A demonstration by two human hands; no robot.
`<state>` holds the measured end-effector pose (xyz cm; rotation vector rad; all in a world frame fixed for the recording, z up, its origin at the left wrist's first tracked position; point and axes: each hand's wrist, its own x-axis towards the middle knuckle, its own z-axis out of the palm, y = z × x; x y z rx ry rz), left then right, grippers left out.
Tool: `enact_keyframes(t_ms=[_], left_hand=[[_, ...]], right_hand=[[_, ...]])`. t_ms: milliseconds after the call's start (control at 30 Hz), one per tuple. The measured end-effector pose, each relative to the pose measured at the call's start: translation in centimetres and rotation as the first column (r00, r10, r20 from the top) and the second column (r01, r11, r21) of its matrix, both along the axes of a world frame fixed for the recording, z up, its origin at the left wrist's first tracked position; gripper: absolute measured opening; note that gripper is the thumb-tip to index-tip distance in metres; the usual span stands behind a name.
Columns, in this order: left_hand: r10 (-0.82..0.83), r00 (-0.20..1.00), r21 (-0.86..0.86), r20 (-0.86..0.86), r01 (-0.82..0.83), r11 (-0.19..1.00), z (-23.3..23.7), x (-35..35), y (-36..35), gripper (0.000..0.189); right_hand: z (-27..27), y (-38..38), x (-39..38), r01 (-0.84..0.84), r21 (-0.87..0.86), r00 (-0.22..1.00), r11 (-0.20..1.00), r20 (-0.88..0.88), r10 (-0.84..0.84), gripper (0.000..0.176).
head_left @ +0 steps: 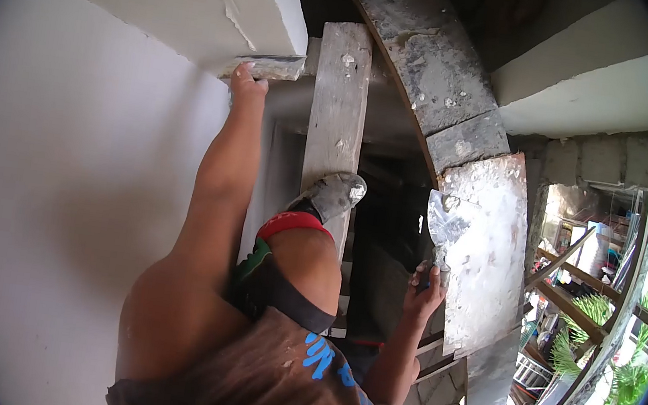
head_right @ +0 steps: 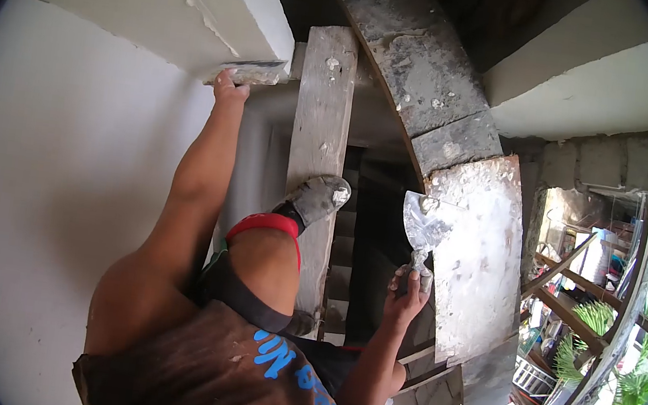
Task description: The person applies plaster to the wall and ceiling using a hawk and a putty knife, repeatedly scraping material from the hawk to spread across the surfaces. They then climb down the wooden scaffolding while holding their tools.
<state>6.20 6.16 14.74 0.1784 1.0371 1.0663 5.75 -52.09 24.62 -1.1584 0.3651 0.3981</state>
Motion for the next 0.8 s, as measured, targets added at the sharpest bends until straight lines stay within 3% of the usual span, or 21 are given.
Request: enact_keyframes(t_ms=[133,200,600,800], left_hand=[[-0.019,0.999,0.024,0.028,0.018,1.0,5.5,0.3,-0.1,0.049],[0.042,0.993,-0.086,-0.109,-0.051,0.995,8.9,0.8,-0.2,0.046],[0.03,0.995,0.165,0.099,-0.046,0.985,27.7,1.5,1.5,0.05],[-0.01,0.984,0.209,0.178,-0.028,0.977,35.7,2.9,4.7,0.046]], right_hand=[[-0.2,0.0,-0.4,-0.01,0.034,1.0,0.999,0.026,0.009,0.026],[-0.4,-0.2,-0.7,-0.012,0.058,0.999,0.998,0.037,0.01,0.026],[2.0,-1.6,-1.6,0.014,0.174,0.989,0.985,0.144,-0.039,0.021],[1.1,-2.4,-1.7,0.034,0.226,0.985,0.974,0.158,-0.071,0.021]])
